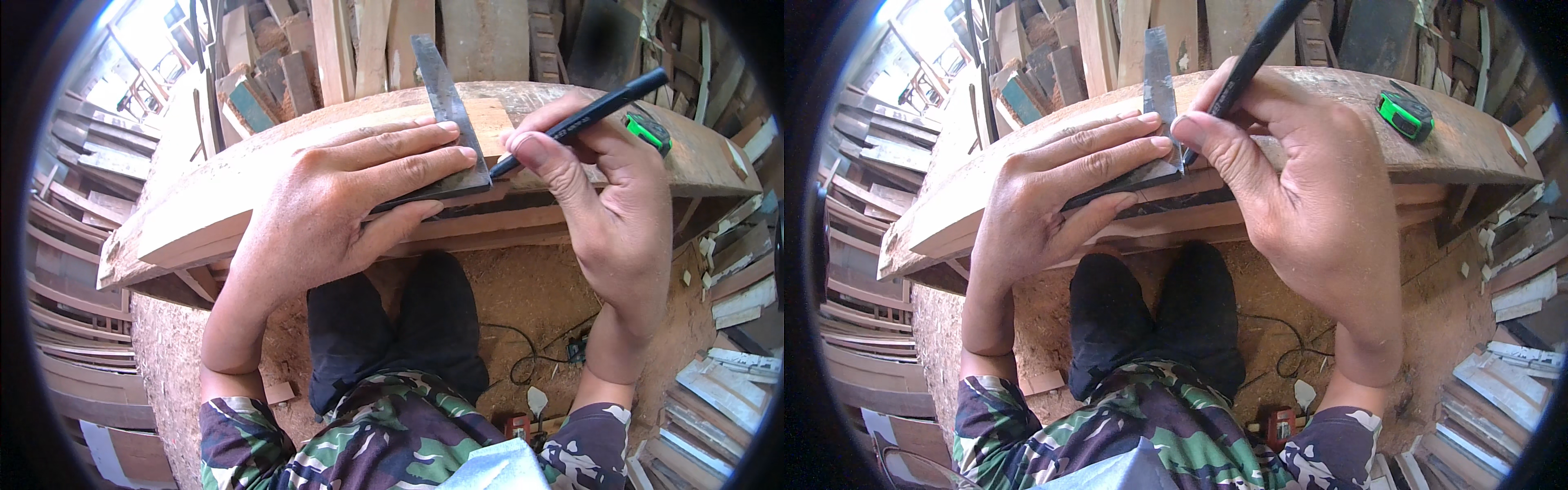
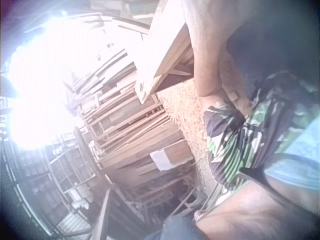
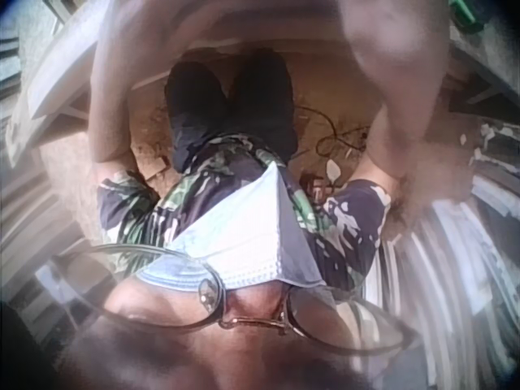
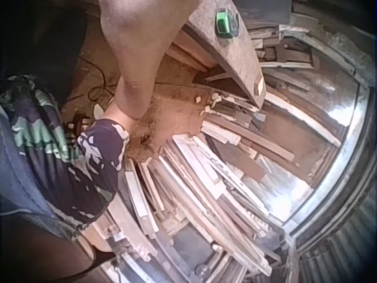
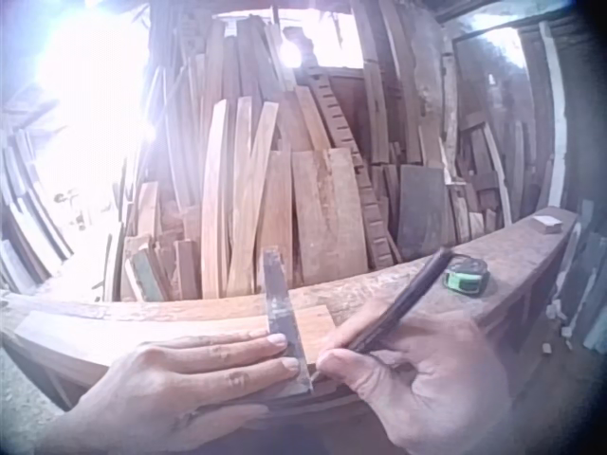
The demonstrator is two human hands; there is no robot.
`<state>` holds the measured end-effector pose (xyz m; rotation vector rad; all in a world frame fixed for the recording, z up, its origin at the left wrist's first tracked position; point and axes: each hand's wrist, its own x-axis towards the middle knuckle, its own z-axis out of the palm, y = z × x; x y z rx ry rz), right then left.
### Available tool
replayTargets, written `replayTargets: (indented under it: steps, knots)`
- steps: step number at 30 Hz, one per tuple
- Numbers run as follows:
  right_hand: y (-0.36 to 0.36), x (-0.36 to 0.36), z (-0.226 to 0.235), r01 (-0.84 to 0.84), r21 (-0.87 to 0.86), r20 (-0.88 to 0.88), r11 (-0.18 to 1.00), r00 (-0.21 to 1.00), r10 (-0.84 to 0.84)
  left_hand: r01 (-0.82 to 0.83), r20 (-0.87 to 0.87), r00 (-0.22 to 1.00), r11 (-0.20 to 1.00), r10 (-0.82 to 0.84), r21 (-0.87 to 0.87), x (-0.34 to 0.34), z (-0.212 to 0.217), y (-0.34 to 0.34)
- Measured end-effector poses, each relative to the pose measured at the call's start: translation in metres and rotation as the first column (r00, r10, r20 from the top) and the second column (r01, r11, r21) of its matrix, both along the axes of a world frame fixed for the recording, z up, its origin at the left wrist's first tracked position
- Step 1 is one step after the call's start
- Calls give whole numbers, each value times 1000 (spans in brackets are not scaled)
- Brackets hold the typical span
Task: The person marks lines on wooden boards using a pencil and a square ruler while working at a wooden workbench.
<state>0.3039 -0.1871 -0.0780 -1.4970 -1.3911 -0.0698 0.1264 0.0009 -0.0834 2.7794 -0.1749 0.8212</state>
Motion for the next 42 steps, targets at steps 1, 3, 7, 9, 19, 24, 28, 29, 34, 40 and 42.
replayTargets:
  steps: [1, 3, 7, 9, 19, 24, 28, 29, 34, 40, 42]
  knots:
    - [-1, 0, 0, -13, -10, -5, 1000, 1000, 13, 0, 0, 1000, 1000, 0, 0, 0, 0, 0]
    - [-3, 7, 1, -12, 32, -31, 999, 999, 13, -2, 1, 1000, 1000, 2, 0, 0, 1, -1]
    - [7, 22, -8, 4, 165, -79, 986, 997, 9, -1, -3, 1000, 1000, 2, 12, 1, 2, -1]
    - [9, 25, -14, -44, 155, -179, 987, 981, 72, -6, -11, 1000, 1000, 6, 24, 2, 3, -1]
    - [9, 22, -19, -34, 175, -176, 984, 982, 65, 18, 1, 1000, 999, -18, 31, 14, 2, -7]
    - [9, 22, -19, -42, 185, -162, 982, 984, 73, 19, 6, 1000, 999, -19, 30, 14, 0, -6]
    - [10, 23, -20, -43, 192, -140, 981, 988, 71, 19, 8, 1000, 999, -19, 35, 16, -1, -6]
    - [10, 23, -20, -45, 194, -138, 980, 988, 73, 16, 6, 1000, 999, -16, 34, 15, -1, -6]
    - [16, 27, -17, -9, 147, -143, 989, 989, 30, 3, 2, 1000, 1000, -3, 13, 13, -1, -6]
    - [40, 43, -11, 43, 53, -88, 998, 995, -38, 1, 7, 1000, 1000, -1, 9, 13, 1, -8]
    - [45, 46, -12, 52, 33, -55, 998, 997, -51, -1, 1, 1000, 1000, 1, 12, 13, 1, -9]
